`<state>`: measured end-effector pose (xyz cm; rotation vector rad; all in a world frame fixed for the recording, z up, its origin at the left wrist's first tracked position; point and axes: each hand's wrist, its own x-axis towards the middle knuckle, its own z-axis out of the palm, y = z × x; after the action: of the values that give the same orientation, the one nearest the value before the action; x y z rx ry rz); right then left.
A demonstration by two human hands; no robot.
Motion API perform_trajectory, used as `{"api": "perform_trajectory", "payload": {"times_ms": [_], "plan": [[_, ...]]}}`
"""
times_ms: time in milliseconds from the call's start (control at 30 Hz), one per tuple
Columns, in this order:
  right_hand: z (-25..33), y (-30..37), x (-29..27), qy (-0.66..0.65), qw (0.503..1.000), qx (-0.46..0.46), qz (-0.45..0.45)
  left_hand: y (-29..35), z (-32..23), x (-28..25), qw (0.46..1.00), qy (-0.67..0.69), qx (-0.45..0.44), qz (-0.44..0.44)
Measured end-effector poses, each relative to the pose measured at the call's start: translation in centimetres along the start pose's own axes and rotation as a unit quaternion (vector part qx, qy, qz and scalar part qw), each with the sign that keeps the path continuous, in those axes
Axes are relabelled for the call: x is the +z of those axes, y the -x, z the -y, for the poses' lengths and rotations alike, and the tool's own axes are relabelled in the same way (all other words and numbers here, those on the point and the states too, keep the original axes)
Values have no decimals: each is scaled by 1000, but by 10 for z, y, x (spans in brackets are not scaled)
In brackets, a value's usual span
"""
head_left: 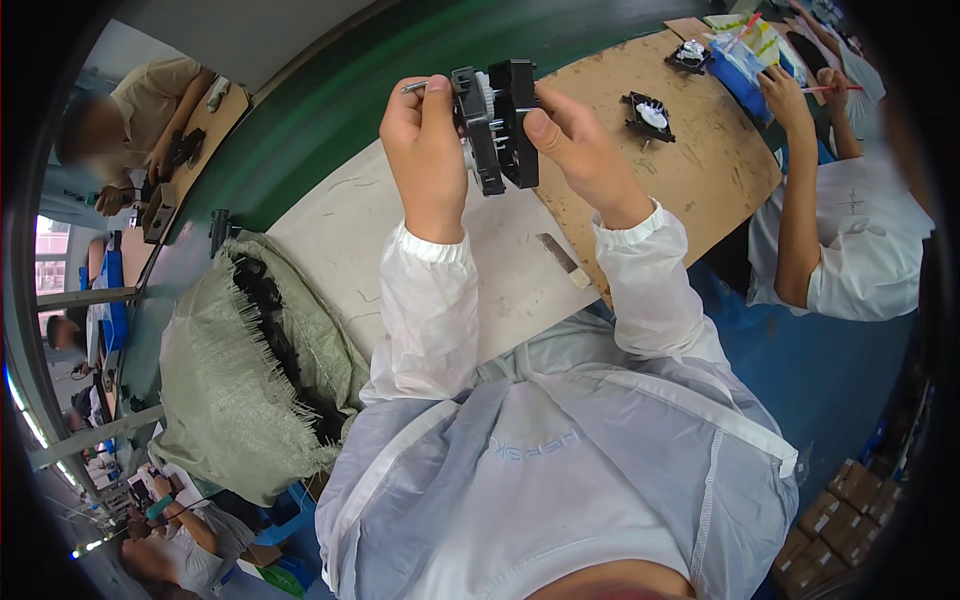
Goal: Assemble cooling fans into plastic housings at a factory workstation.
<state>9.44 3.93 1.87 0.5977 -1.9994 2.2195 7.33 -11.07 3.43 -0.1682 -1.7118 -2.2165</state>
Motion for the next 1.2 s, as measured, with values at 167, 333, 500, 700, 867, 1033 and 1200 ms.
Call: {"api": "perform_trajectory", "payload": {"times_ms": [167,333,500,700,867,1033,1200], "plan": [[-6,0,-5,-25,999,32,29,4,1,-2,1000,-24,-3,-7],[-8,-1,-5,-71,994,65,50,5,2,-6,999,-43,-18,-13],[-8,-2,-4,-110,987,94,65,6,4,-11,997,-65,-24,-20],[-11,-3,0,-136,979,135,75,9,6,-16,994,-104,-14,-30],[-19,-6,-3,-157,971,150,98,13,12,-18,994,-97,4,-46],[-18,-8,5,-141,973,149,103,11,18,-19,994,-89,22,-52],[-13,-11,15,-125,980,130,79,7,23,-31,999,-29,21,-18]]}}
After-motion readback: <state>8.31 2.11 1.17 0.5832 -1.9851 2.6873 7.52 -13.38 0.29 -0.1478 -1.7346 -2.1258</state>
